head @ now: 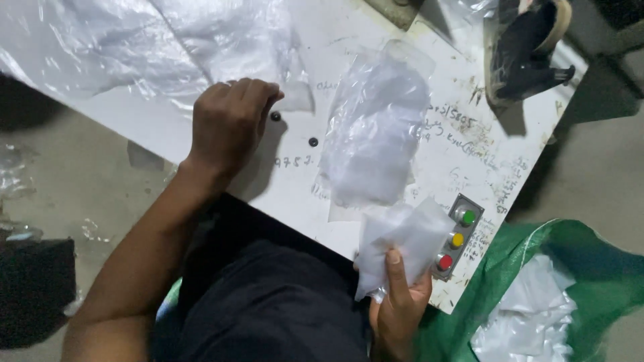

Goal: The person is inserting small white items into plastic bags, folding the bags closed, and placing them into a large green bin.

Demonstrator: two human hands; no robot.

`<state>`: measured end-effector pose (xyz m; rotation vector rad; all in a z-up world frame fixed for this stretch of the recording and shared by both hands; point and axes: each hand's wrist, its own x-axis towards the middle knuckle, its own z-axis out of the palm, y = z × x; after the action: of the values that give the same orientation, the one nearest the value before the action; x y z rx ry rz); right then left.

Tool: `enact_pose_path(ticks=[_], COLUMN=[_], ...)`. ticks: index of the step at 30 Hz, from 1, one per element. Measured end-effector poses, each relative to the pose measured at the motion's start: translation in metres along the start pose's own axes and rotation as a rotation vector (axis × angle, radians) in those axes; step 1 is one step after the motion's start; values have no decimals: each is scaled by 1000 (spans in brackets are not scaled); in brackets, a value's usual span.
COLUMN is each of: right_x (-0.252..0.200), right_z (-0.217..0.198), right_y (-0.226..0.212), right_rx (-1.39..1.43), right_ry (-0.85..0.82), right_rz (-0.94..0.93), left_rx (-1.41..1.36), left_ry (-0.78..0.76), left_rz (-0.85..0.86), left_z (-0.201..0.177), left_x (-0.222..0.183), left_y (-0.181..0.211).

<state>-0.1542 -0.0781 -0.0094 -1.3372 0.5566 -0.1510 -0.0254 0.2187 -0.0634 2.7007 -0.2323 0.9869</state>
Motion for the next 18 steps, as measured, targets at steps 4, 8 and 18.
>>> enact_pose_path(ticks=[4,8,18], right_x=[-9,-9,-21], right_z=[7,16,29], right_y=[1,4,-11], right_rx=[-12,-16,6], right_ry=[-1,25,150], right_rz=[-12,52,84], left_rx=[-258,-365,-184], left_ry=[-16,3,-332], left_rz=[-185,-273,-147], left_z=[-11,2,19], left_x=[-2,8,6], left_y=[8,14,22])
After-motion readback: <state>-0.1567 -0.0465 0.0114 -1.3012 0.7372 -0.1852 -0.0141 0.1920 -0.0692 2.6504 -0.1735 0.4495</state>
